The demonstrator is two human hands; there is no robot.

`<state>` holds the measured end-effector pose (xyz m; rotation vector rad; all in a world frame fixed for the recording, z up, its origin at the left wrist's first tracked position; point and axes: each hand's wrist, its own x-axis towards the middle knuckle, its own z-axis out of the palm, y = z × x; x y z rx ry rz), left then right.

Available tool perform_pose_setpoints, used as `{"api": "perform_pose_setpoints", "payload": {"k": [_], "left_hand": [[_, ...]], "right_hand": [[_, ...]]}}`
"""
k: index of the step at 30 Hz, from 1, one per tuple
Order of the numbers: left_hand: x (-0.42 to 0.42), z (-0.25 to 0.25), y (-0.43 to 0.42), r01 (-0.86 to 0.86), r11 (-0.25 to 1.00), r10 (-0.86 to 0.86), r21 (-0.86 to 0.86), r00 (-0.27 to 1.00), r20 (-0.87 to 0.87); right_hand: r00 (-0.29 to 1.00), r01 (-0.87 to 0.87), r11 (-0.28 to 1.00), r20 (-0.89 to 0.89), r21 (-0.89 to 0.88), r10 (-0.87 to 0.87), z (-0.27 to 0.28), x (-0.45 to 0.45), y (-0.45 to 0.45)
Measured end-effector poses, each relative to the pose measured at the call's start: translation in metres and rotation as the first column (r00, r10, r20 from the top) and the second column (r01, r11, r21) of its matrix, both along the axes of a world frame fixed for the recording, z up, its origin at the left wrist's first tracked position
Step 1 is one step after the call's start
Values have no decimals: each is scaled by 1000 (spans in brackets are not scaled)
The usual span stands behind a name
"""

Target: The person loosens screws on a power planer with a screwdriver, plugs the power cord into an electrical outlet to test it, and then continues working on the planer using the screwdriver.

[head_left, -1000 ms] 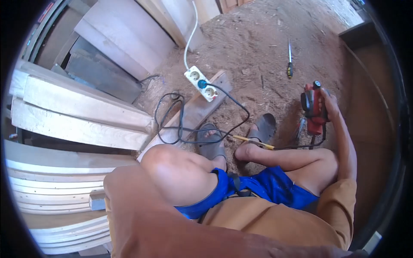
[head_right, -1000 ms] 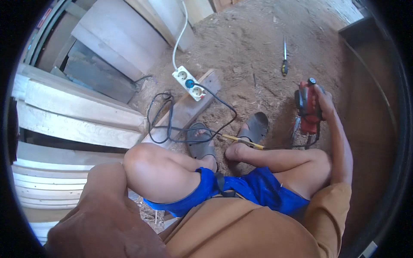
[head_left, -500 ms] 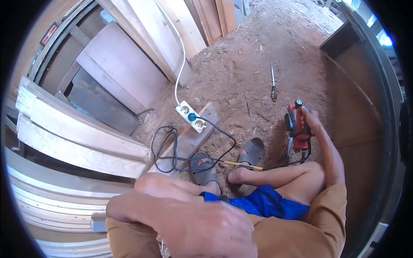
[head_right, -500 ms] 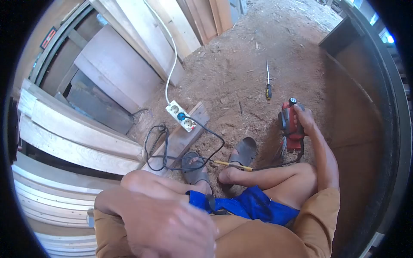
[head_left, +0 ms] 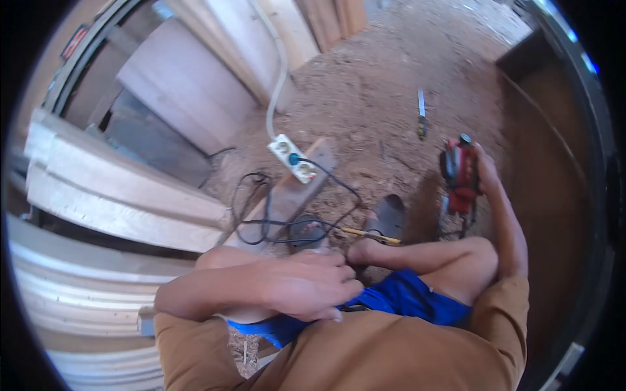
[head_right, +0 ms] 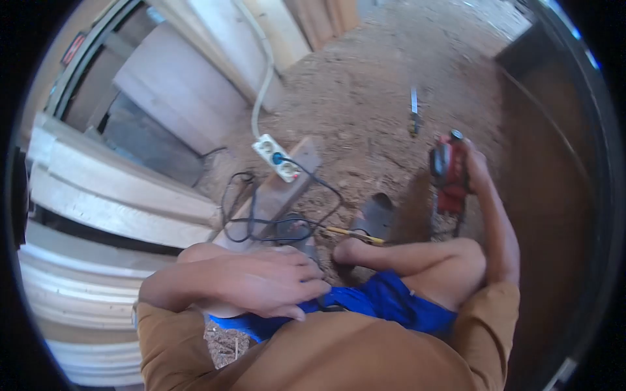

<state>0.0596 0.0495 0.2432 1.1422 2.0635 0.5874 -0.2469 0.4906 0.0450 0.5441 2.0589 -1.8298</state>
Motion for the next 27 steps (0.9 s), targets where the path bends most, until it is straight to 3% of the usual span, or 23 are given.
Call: {"api": "perform_pose_setpoints", "payload": {"k": [4, 8, 11, 14, 17, 20, 27], "left_hand": [[-2, -5, -5, -77, 995, 83, 66, 992, -99], [-9, 3, -11, -60, 998, 62, 23, 994, -93], [-4, -10, -40, -202, 973, 224, 110, 944, -244], [-19, -17, -83, -458, 879, 472, 132, 799, -373], [-24, -10, -105, -683, 724, 579, -92, 676, -456], [-21, -10, -110, -704, 654, 583, -276, 702, -409], [-29, -57, -131, -651, 692, 594, -311, 759, -267]], "right_hand": [[998, -4, 997, -69, 78, 10, 9, 11, -6], [993, -52, 991, -101, 123, 65, 19, 20, -18], [985, -129, 966, -86, 226, 151, 20, 22, -22], [963, -216, 923, -89, 318, 256, 12, 21, -21], [959, -242, 891, -42, 384, 279, -6, 11, -17], [972, -206, 920, -37, 334, 231, -11, 14, -24], [952, -286, 877, 11, 386, 305, -37, 12, -38]]}}
